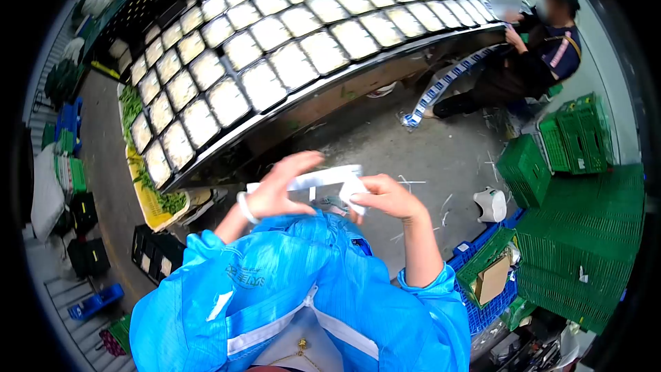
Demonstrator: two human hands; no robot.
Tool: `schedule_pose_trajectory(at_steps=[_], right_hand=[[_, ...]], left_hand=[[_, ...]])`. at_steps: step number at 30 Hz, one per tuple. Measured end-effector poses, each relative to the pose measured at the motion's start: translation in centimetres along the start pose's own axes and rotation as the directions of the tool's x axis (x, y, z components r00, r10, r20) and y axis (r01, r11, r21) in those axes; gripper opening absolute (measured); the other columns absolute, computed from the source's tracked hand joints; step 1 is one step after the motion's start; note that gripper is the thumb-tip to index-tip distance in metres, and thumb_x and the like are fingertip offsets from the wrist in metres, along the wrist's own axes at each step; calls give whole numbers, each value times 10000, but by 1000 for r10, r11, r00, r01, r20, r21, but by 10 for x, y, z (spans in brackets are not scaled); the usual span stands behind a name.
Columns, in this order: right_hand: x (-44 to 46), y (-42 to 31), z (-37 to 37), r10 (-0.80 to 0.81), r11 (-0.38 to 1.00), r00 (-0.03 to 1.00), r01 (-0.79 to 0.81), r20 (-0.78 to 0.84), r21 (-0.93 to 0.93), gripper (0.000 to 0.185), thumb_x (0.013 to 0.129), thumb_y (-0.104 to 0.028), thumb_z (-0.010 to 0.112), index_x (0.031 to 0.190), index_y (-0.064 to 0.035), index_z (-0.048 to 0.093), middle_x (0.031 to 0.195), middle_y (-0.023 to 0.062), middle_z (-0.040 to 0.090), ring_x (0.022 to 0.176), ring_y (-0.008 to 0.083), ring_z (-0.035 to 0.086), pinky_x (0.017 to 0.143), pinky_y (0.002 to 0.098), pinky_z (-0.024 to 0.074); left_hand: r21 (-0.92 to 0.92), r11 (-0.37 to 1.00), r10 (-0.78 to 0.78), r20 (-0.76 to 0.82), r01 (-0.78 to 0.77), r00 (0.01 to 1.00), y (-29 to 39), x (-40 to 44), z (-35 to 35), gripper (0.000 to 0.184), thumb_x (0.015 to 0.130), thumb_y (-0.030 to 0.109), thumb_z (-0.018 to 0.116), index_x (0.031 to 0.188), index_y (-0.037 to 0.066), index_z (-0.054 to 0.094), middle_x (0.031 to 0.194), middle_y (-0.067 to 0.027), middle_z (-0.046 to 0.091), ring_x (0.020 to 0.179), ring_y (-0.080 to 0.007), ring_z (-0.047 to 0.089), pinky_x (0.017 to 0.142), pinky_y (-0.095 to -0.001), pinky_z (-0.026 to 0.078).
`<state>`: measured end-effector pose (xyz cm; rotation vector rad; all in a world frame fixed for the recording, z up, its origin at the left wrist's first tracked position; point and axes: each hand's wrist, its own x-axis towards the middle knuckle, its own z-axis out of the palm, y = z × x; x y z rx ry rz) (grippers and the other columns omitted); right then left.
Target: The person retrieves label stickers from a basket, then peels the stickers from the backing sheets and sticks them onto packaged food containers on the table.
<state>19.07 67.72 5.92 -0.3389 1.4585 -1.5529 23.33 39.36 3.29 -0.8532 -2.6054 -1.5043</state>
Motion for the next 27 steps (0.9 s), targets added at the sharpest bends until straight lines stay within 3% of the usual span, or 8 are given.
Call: schedule_pose_trajectory(at_steps=[2, 4, 10, 12, 14, 16, 20, 27], right_hand=[[-13, 6, -7, -92, 985, 994, 100, 65, -137, 227, 979, -190, 582, 996, 28, 645, 812, 91, 702, 720, 165, 680, 672, 314, 553], [-36, 14, -14, -124, 990, 991, 127, 53, -67, 212, 978, -172, 584, 1003, 28, 650, 819, 81, 704, 722, 164, 677, 671, 318, 552], [-120, 29, -34, -85, 994, 923, 103, -376, 28, 206, 953, -146, 615, 1039, 37, 653, 808, 106, 700, 710, 177, 684, 650, 304, 542], [-134, 35, -36, -96, 987, 895, 142, -435, 74, 209, 926, -129, 640, 1023, 56, 655, 799, 117, 699, 709, 189, 685, 642, 306, 542], [-140, 40, -44, -142, 973, 882, 207, -450, 100, 222, 911, -124, 654, 1039, 57, 649, 814, 118, 701, 723, 193, 687, 658, 312, 543], [-142, 44, -50, -198, 957, 847, 275, -494, 88, 241, 898, -124, 667, 1056, 57, 642, 830, 119, 703, 741, 196, 688, 680, 319, 543], [-144, 68, -74, -189, 964, 800, 261, -569, 46, 302, 861, -116, 707, 1102, 47, 623, 875, 114, 705, 788, 193, 686, 737, 334, 537], [-185, 106, -109, 26, 995, 795, 40, -606, 95, 290, 826, -80, 742, 1066, 46, 637, 860, 107, 702, 763, 168, 679, 708, 307, 531]], left_hand=[[-204, 970, 159, 116, -133, 980, 27, 40, 47, 894, 659, 232, 841, 1434, 67, 426, 1363, -180, 528, 1276, -363, 494, 1072, -456, 380], [-309, 949, 145, 267, -58, 953, 34, 66, 79, 889, 692, 223, 817, 1457, 68, 391, 1350, -166, 539, 1251, -357, 512, 1062, -458, 383], [-561, 816, 153, 438, 136, 886, 59, 105, 136, 785, 781, 50, 698, 1482, 99, 350, 1318, -176, 557, 1224, -351, 553, 999, -409, 460], [-533, 846, 237, 352, -14, 906, 57, 111, 161, 614, 852, 16, 594, 1438, 56, 414, 1274, -172, 585, 1183, -336, 575, 1004, -395, 450], [-570, 821, 253, 407, 28, 878, 53, 130, 174, 495, 878, 4, 528, 1371, 36, 485, 1226, -167, 621, 1150, -329, 602, 978, -390, 466], [-558, 829, 266, 326, -42, 907, 52, 149, 172, 300, 993, 130, 487, 1253, 20, 585, 1154, -150, 656, 1085, -311, 641, 935, -384, 490], [-643, 766, 200, 258, 13, 945, 48, 206, 149, 325, 1032, 246, 444, 1159, 1, 616, 1044, -113, 694, 1012, -199, 666, 894, -345, 513], [-815, 563, -204, 23, 137, 979, 10, 301, 80, 255, 929, 62, 393, 1058, 1, 605, 911, -119, 695, 828, -202, 672, 782, -328, 543]])
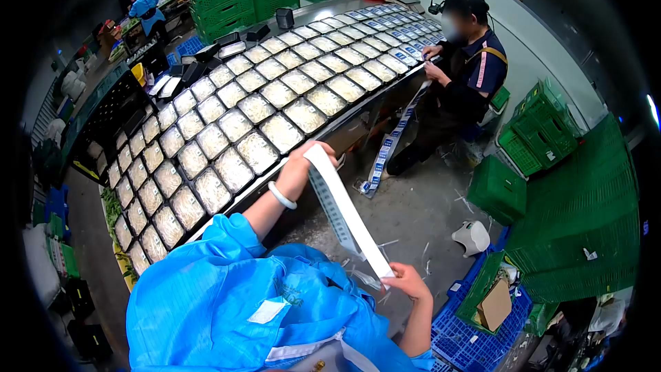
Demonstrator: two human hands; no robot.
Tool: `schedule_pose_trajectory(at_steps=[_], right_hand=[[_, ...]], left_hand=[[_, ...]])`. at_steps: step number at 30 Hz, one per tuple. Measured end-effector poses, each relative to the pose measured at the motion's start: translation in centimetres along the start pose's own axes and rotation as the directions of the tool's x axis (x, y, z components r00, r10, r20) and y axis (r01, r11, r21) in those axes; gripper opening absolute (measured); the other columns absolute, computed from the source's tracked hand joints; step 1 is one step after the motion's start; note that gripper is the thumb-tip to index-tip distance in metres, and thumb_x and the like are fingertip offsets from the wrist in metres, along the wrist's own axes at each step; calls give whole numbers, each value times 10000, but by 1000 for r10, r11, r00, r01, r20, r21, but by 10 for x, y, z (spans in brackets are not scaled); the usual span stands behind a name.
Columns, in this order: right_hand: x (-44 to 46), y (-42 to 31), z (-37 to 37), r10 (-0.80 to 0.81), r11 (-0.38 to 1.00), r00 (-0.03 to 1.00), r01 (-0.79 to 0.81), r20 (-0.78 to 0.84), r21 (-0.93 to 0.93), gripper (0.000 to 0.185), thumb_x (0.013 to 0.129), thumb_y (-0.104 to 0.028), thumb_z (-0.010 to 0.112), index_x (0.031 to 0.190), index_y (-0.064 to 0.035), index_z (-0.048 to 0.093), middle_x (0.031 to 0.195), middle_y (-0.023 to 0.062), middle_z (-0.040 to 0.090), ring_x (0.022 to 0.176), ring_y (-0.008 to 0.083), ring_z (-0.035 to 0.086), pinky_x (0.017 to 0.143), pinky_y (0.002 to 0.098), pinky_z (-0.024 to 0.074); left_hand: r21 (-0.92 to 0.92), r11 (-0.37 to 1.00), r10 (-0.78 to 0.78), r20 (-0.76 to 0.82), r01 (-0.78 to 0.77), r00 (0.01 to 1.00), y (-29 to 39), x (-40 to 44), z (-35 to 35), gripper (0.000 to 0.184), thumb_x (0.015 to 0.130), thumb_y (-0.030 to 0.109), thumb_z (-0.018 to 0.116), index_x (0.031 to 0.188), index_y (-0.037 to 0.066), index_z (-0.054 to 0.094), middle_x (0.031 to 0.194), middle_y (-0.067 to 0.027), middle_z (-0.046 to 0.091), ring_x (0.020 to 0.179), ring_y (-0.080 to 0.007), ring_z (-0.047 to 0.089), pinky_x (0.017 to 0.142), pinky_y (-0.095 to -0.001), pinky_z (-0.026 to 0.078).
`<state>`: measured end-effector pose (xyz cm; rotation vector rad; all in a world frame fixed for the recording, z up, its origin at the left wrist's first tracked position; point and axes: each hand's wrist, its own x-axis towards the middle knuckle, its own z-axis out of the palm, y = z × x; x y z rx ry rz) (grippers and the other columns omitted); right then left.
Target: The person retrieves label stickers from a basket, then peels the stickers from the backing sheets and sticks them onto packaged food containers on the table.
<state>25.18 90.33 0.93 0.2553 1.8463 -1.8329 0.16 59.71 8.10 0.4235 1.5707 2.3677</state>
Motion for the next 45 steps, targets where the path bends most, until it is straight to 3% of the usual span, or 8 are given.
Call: schedule_pose_trajectory(at_steps=[11, 17, 21, 23, 28, 34, 42, 45], right_hand=[[-19, 35, -70, 360, 903, 931, -333, 55, -272, 320, 790, -84, 785, 1060, 29, 657, 879, 82, 727, 777, 134, 682, 741, 274, 516], [0, 54, -132, 465, 653, 871, -457, -157, -604, 318, 707, -121, 812, 990, -22, 705, 849, 88, 739, 768, 152, 695, 720, 313, 517], [35, 17, -176, -74, 576, 972, -142, -224, -805, 287, 728, -136, 789, 975, -27, 695, 803, 117, 723, 737, 208, 708, 691, 352, 520], [48, -49, -178, -89, 805, 969, -67, -232, -589, 254, 785, -178, 764, 969, -27, 675, 768, 128, 700, 711, 217, 697, 646, 346, 510], [66, -132, -247, -289, 904, 934, 195, -208, -381, 242, 822, -152, 755, 988, 4, 675, 767, 55, 689, 695, 95, 630, 643, 270, 497], [76, -151, -372, -377, 898, 632, 429, -677, -100, 141, 858, -105, 729, 938, 0, 681, 808, 108, 710, 740, 131, 674, 664, 280, 507], [125, -172, -515, -724, 681, 370, 247, -582, -690, 177, 772, -88, 785, 853, -10, 648, 719, 123, 600, 629, 285, 582, 583, 376, 454], [139, -193, -577, -687, 725, 324, 263, -650, -636, 169, 777, -75, 780, 857, -2, 650, 747, 121, 609, 663, 254, 601, 606, 349, 465]], left_hand=[[-454, 878, -133, -531, -149, 837, -49, 55, -224, 263, 988, 153, 362, 1043, -2, 568, 858, -155, 646, 740, -262, 632, 717, -397, 546], [-426, 881, -134, -639, -204, 758, -88, 90, -160, 140, 935, 143, 484, 948, 26, 561, 760, -94, 580, 627, -209, 548, 622, -326, 480], [-385, 922, -116, -357, -33, 927, -119, 122, -23, 172, 947, 124, 464, 931, 14, 595, 835, -115, 636, 733, -218, 631, 707, -337, 520], [-82, 997, 5, -24, -7, 1000, -147, 140, 48, 160, 967, 125, 490, 952, 17, 608, 891, -121, 653, 791, -197, 637, 768, -328, 519], [58, 979, -196, 538, 196, 820, -187, 182, 235, 234, 1002, 193, 541, 1134, 15, 619, 1134, -91, 631, 1033, -165, 594, 933, -312, 467], [-126, 890, -298, 567, 438, 768, -229, 248, 369, 425, 1002, 202, 530, 1371, -3, 479, 1276, -83, 581, 1214, -173, 535, 1020, -309, 426], [-38, 893, -329, 627, 449, 706, -310, 364, 451, 461, 961, 127, 618, 1383, 22, 467, 1235, -46, 609, 1105, -119, 579, 941, -282, 471], [-9, 905, -307, 678, 425, 667, -323, 432, 492, 403, 972, 147, 605, 1344, 22, 512, 1195, -38, 631, 1065, -104, 587, 904, -269, 481]])
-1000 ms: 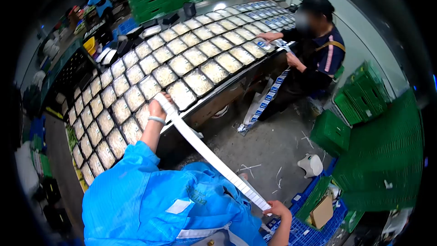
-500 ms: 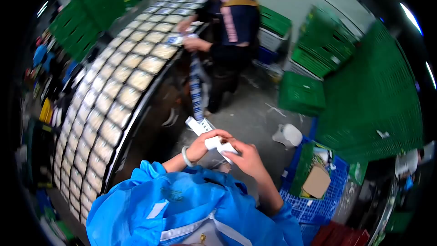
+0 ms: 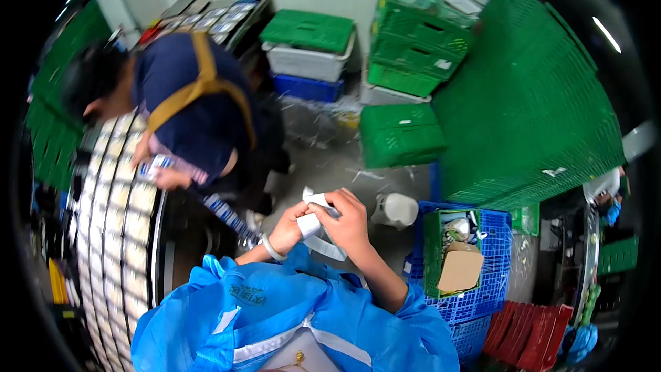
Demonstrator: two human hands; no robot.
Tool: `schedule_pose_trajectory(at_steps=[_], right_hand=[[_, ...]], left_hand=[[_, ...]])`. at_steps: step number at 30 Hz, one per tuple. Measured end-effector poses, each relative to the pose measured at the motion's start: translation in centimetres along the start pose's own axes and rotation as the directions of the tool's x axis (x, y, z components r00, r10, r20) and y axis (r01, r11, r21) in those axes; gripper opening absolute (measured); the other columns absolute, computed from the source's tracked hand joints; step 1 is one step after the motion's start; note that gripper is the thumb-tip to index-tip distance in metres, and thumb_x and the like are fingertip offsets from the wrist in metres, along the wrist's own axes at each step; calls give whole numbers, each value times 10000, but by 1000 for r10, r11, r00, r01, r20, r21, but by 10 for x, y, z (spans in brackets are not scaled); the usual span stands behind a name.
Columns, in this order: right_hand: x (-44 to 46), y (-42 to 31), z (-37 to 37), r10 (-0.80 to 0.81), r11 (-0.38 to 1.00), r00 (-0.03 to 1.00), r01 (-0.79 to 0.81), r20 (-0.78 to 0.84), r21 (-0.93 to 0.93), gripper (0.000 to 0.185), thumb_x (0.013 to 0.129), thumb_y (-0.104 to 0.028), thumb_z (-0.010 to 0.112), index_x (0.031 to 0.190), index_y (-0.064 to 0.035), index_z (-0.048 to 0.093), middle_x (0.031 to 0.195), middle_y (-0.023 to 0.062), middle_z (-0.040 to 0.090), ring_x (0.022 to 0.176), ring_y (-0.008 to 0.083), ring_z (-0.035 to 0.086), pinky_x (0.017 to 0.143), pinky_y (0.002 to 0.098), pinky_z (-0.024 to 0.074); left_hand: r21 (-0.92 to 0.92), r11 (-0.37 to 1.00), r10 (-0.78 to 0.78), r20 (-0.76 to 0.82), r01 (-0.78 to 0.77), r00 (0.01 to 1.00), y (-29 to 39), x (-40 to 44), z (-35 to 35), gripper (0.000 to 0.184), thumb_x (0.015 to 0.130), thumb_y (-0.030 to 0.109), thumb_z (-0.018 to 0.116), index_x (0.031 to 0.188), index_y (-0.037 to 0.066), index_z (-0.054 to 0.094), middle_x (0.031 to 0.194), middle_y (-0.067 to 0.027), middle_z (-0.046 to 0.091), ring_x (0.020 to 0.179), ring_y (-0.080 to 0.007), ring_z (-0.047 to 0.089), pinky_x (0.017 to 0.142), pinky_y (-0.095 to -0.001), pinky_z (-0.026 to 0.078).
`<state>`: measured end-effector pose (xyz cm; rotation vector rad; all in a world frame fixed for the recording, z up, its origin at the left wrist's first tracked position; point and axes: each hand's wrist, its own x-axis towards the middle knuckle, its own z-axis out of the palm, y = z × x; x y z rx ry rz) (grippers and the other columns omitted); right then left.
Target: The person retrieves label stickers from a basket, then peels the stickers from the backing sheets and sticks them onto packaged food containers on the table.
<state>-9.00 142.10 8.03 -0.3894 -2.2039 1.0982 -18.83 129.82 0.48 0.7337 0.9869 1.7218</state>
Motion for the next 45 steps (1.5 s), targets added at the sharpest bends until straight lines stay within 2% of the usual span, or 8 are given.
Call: schedule_pose_trajectory(at_steps=[4, 11, 18, 30, 33, 36, 41, 45], right_hand=[[66, 51, -18, 374, 844, 910, -252, -181, 474, 228, 832, -16, 728, 1028, 10, 615, 926, 69, 664, 850, 129, 632, 771, 266, 509], [160, 150, -15, 253, 790, 967, -225, 30, 571, 846, 758, -134, 805, 1421, -16, 292, 1323, 166, 500, 1254, 241, 483, 1031, 388, 411], [258, 276, -16, 389, 681, 626, -689, 676, 247, 382, 750, -160, 836, 1058, 24, 705, 968, 63, 721, 910, 137, 643, 838, 304, 511], [535, 396, -84, 121, 883, 170, -468, 978, -28, 423, 762, -209, 835, 1094, 12, 693, 983, 61, 730, 875, 108, 636, 811, 292, 517], [603, 409, -87, 24, 956, 304, -286, 952, 67, 373, 771, -215, 828, 1029, 16, 692, 910, 56, 722, 837, 106, 633, 754, 293, 523], [657, 413, -92, 101, 901, 368, -427, 924, 72, 394, 752, -194, 830, 1043, 27, 681, 872, 86, 723, 768, 120, 648, 728, 297, 532], [686, 439, -57, 11, 932, 378, -338, 926, 127, 794, 722, -368, 839, 1339, 9, 510, 1273, 166, 600, 1180, 216, 556, 985, 338, 446], [693, 448, -32, -13, 817, 541, -480, 841, 321, 891, 725, -318, 849, 1430, 1, 407, 1360, 150, 533, 1271, 218, 479, 1083, 355, 369]], left_hand=[[-26, 996, -90, -125, 88, 988, 39, 99, -2, 174, 977, 135, 582, 1079, 9, 646, 951, -4, 671, 883, -74, 595, 796, -247, 478], [-292, 955, -20, -256, -57, 967, 69, 248, -24, 138, 959, 109, 562, 1054, 21, 612, 920, -23, 651, 805, -95, 612, 711, -250, 493], [-418, 884, 40, -376, -208, 926, 95, 385, -84, 129, 977, 102, 539, 1078, 38, 589, 928, -62, 673, 772, -145, 658, 687, -266, 543], [-306, 828, 85, -760, -470, 645, 103, 539, -170, 194, 998, 140, 506, 1125, 25, 597, 1018, -68, 656, 941, -189, 637, 849, -335, 520], [-374, 816, 55, -710, -441, 702, 72, 564, -227, 258, 995, 159, 504, 1190, 10, 588, 1101, -103, 660, 1024, -223, 632, 913, -359, 510], [-534, 722, -44, -670, -440, 741, 75, 598, -264, 364, 1023, 231, 452, 1297, 9, 539, 1290, -132, 598, 1186, -292, 570, 1033, -441, 462], [-768, 508, -16, -461, -390, 887, 133, 676, -297, 382, 1036, 178, 357, 1307, -25, 532, 1299, -178, 598, 1225, -301, 560, 1108, -447, 404], [-688, 679, 2, -348, -257, 938, 186, 746, -293, 398, 1030, 169, 343, 1317, -54, 503, 1286, -179, 601, 1189, -287, 588, 1114, -445, 412]])
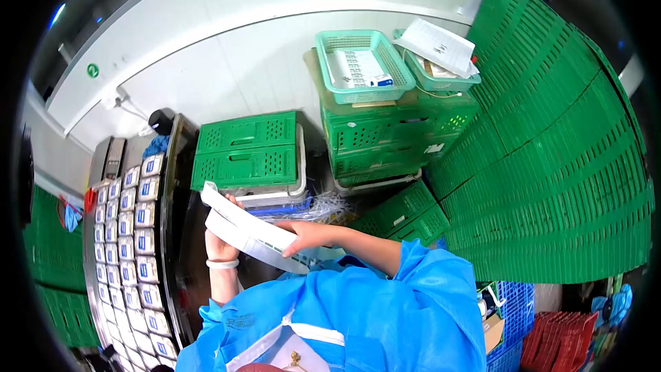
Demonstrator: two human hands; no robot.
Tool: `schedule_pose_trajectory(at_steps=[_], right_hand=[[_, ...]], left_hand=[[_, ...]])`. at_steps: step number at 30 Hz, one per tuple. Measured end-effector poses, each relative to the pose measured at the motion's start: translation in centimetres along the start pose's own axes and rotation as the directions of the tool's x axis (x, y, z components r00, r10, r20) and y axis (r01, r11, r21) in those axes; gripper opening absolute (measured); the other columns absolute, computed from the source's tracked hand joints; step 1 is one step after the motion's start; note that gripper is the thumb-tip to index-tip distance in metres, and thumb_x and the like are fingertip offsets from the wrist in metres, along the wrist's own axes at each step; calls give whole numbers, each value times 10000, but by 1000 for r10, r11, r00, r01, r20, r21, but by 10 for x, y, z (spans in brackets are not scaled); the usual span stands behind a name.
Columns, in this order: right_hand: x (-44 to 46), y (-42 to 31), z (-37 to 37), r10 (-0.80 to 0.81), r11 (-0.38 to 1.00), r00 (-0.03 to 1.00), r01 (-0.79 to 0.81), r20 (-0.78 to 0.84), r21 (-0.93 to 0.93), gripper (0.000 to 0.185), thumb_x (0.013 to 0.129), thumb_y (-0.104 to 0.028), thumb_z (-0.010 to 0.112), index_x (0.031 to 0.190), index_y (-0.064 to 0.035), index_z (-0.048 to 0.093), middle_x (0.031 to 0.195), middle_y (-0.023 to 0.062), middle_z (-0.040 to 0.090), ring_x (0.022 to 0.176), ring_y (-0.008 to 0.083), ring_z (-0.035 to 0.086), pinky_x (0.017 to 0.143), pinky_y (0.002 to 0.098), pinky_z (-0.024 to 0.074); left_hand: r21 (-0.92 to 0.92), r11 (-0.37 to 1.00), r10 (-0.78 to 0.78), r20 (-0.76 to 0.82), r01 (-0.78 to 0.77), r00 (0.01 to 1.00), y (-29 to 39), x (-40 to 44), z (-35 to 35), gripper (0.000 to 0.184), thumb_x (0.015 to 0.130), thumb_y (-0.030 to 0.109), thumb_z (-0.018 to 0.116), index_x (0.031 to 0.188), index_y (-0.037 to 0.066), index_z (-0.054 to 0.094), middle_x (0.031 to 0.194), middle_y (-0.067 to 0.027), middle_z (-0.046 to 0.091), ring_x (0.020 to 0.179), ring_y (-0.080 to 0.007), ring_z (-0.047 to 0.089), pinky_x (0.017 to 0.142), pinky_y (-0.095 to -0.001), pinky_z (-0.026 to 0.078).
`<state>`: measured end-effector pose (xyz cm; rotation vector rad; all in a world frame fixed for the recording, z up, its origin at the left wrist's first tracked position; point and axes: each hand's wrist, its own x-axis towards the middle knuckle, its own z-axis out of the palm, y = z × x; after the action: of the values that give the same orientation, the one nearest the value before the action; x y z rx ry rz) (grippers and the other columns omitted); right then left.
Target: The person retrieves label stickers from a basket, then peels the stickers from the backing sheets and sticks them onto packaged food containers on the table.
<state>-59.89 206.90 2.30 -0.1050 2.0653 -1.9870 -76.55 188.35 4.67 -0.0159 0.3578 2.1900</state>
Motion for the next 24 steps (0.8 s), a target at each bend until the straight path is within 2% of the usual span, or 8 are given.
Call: schedule_pose_trajectory(at_steps=[2, 5, 9, 14, 18, 19, 21, 24], right_hand=[[12, -4, -13, -116, 986, 985, 130, -129, 105, 873, 718, -311, 861, 1414, -1, 435, 1342, 134, 557, 1250, 201, 501, 1070, 354, 384], [22, -23, -46, -27, 996, 998, 33, -62, 88, 810, 710, -282, 878, 1371, -10, 497, 1271, 96, 618, 1173, 175, 559, 1032, 340, 421], [26, -54, -88, -213, 960, 977, 212, -19, 181, 605, 751, -258, 858, 1261, -47, 610, 1176, 58, 673, 1090, 145, 602, 968, 323, 467], [20, -103, -155, -437, 857, 876, 475, -206, 200, 394, 806, -190, 805, 1140, -31, 668, 1073, 68, 705, 1013, 160, 647, 917, 317, 497], [-6, -130, -217, -339, 867, 841, 453, -421, 207, 203, 852, -100, 725, 1021, 7, 691, 930, 79, 722, 875, 159, 676, 813, 312, 532], [-19, -140, -238, -337, 866, 806, 468, -487, 175, 186, 852, -97, 720, 1003, 7, 695, 905, 83, 723, 829, 154, 681, 783, 311, 539], [-44, -156, -291, -271, 886, 755, 438, -597, 151, 188, 837, -98, 726, 988, 9, 694, 897, 93, 719, 803, 153, 680, 749, 317, 542], [-76, -197, -367, -337, 920, 550, 365, -764, -143, 226, 833, -124, 736, 1005, 11, 677, 861, 81, 709, 767, 150, 671, 723, 304, 536]], left_hand=[[74, 996, -47, 54, 43, 997, -5, 23, 38, 396, 1030, 182, 358, 1305, -60, 508, 1267, -187, 608, 1174, -293, 595, 1112, -437, 417], [111, 986, -134, 111, 122, 985, -15, 58, 91, 389, 1026, 185, 374, 1285, -65, 520, 1233, -193, 621, 1141, -302, 608, 1108, -433, 422], [104, 989, -127, 219, 106, 968, -31, 121, 137, 392, 1009, 197, 426, 1260, -85, 531, 1190, -201, 635, 1134, -328, 607, 1097, -425, 433], [231, 973, -92, 359, 7, 929, -68, 211, 199, 451, 993, 244, 457, 1289, -92, 507, 1200, -215, 625, 1165, -350, 584, 1074, -411, 452], [301, 954, -148, 494, -8, 857, -102, 278, 237, 482, 986, 288, 456, 1293, -79, 514, 1213, -232, 619, 1146, -337, 594, 1017, -391, 486], [447, 894, -223, 498, -28, 838, -100, 298, 245, 451, 981, 241, 483, 1309, -67, 507, 1249, -197, 613, 1184, -287, 591, 1070, -407, 456], [797, 438, -104, 505, -417, 857, -115, 317, 295, 430, 985, 224, 488, 1331, -30, 500, 1250, -161, 622, 1166, -278, 599, 1016, -407, 493], [787, -64, -67, 609, -613, 790, -139, 377, 349, 394, 973, 145, 518, 1336, -7, 491, 1248, -128, 625, 1154, -241, 602, 979, -365, 503]])
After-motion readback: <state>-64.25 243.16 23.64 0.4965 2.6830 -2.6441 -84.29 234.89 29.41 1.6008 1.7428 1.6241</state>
